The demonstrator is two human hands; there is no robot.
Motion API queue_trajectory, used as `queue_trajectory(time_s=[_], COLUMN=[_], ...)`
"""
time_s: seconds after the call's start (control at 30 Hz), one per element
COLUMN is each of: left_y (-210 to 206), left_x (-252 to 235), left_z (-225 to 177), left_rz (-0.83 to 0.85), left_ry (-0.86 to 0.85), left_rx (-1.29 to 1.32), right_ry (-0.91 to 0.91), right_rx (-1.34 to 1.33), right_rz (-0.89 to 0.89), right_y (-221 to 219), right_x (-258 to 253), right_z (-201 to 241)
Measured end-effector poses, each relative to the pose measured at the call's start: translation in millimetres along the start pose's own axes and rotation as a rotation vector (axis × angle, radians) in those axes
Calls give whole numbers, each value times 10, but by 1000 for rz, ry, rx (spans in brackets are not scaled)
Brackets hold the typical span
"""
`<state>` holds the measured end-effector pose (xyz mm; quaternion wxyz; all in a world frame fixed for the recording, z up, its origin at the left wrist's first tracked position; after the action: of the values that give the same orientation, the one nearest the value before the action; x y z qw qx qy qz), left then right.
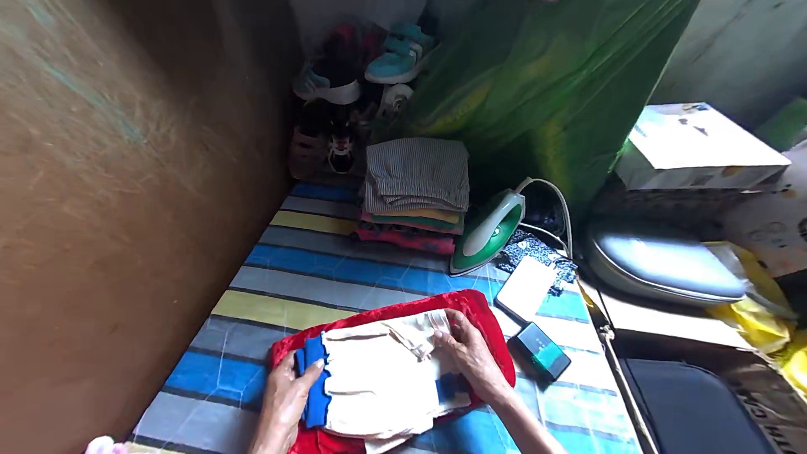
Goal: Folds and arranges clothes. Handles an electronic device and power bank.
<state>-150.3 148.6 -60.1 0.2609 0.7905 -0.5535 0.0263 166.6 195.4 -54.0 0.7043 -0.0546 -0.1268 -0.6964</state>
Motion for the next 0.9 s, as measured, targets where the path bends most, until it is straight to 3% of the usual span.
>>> queue_trajectory(time_s=[0.17,0.3,0.37,0.47,0.57,0.7,0.9], left_y=[67,79,83,-20,-326,-603,-662], left_x=[2,21,121,300,408,363,296], left_z=[-38,-136,-334,-568,-594,-368,-285], left_rz=[-82,-127,-203,-328,-225,24,-22], left_ry=[-60,-124,-264,-651,-841,-666,-647], left_rx=[-115,-297,-439,-596,-773,-986,-1032], right_ry=[159,392,546,692,671,588,533], right_rx=[61,364,551,786,868,934,944], right_rz=[-159,-261,-267,-165,-31,55,66], right_y=[20,-18,-163,-551,-778,-794,-784], right_x=[76,200,303,459,491,453,350], right_z=[138,247,398,486,273,-24,-68])
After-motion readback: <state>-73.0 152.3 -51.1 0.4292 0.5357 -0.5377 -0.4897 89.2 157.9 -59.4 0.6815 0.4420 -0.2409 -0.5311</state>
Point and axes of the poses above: each hand's wrist, its own x-axis away from the middle knuckle, its own y-axis out of the back of the hand, z = x × y, the point moved 10 cm from there along -x, towards the middle knuckle, and after that the axes turned 8 degrees about -x, right-handed, at the moved point
